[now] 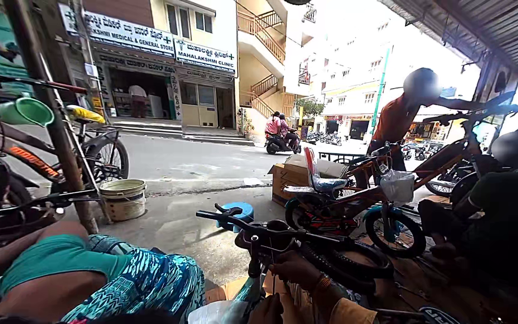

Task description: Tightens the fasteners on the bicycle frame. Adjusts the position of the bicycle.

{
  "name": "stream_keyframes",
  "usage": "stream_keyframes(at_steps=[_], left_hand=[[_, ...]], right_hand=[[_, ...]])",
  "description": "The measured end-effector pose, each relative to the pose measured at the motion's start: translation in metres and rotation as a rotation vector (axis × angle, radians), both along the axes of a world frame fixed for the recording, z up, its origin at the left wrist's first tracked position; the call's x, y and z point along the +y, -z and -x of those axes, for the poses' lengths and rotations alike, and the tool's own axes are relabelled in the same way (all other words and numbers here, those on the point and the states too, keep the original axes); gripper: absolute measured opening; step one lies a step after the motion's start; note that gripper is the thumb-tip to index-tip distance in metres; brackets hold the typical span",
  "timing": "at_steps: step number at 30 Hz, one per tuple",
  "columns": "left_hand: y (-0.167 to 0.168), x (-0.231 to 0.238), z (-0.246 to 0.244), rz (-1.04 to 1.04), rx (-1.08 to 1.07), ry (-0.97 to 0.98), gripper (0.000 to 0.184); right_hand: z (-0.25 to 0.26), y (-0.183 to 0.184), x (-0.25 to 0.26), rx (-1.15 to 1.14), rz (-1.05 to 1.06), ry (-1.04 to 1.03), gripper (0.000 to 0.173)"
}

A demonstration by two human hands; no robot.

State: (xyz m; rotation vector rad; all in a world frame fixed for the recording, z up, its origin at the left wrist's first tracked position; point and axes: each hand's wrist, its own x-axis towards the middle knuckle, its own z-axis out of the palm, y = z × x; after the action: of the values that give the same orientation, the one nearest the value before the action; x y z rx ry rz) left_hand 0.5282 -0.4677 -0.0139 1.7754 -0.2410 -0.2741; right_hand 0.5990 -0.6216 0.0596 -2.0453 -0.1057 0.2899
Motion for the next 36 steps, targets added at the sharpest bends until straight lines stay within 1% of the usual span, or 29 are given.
stream_keyframes(at_steps=[4, 7, 9, 13, 16, 18, 20, 23, 25, 28, 30, 33, 36], left_hand=[[-0.003, -0.005, -0.011, 0.026, 0.029, -0.009, 0.048], [-0.001, -0.010, -0.010, 0.020, 0.046, 0.016, 0.046], [0.003, -0.013, -0.007, 0.035, 0.067, 0.027, 0.046], [0.000, -0.012, -0.019, 0.078, 0.083, -0.002, 0.046], [-0.012, -0.008, -0.039, 0.102, 0.090, -0.013, 0.046], [-0.019, -0.009, -0.043, 0.103, 0.115, 0.004, 0.045], [-0.020, -0.010, -0.043, 0.096, 0.138, 0.014, 0.046], [-0.018, -0.012, -0.041, 0.101, 0.164, 0.023, 0.045], [-0.016, -0.014, -0.040, 0.110, 0.179, 0.023, 0.044], [-0.016, -0.015, -0.045, 0.099, 0.180, -0.004, 0.045], [-0.021, -0.014, -0.054, 0.097, 0.162, -0.031, 0.047], [-0.031, -0.015, -0.061, 0.115, 0.186, -0.039, 0.045], [-0.025, -0.019, -0.062, 0.114, 0.171, -0.053, 0.044]], right_hand=[[-0.006, -0.006, 0.002, 0.022, 0.017, 0.012, 0.027], [-0.018, -0.009, 0.003, -0.014, -0.032, 0.093, 0.032], [-0.024, -0.010, 0.004, -0.013, -0.012, 0.126, 0.031], [-0.028, -0.007, 0.009, -0.005, 0.101, 0.106, 0.028], [-0.031, -0.009, 0.011, 0.011, 0.123, 0.091, 0.027], [-0.034, -0.008, 0.011, 0.005, 0.127, 0.064, 0.028], [-0.036, -0.008, 0.011, -0.005, 0.150, 0.049, 0.033], [-0.036, -0.009, 0.014, -0.049, 0.197, 0.124, 0.044], [-0.036, -0.007, 0.019, -0.080, 0.226, 0.193, 0.042], [-0.035, -0.003, 0.025, -0.086, 0.158, 0.251, 0.035], [-0.035, -0.005, 0.027, -0.073, 0.115, 0.259, 0.033], [-0.035, -0.008, 0.026, -0.079, 0.145, 0.252, 0.031], [-0.036, -0.008, 0.026, -0.062, 0.163, 0.243, 0.030]])
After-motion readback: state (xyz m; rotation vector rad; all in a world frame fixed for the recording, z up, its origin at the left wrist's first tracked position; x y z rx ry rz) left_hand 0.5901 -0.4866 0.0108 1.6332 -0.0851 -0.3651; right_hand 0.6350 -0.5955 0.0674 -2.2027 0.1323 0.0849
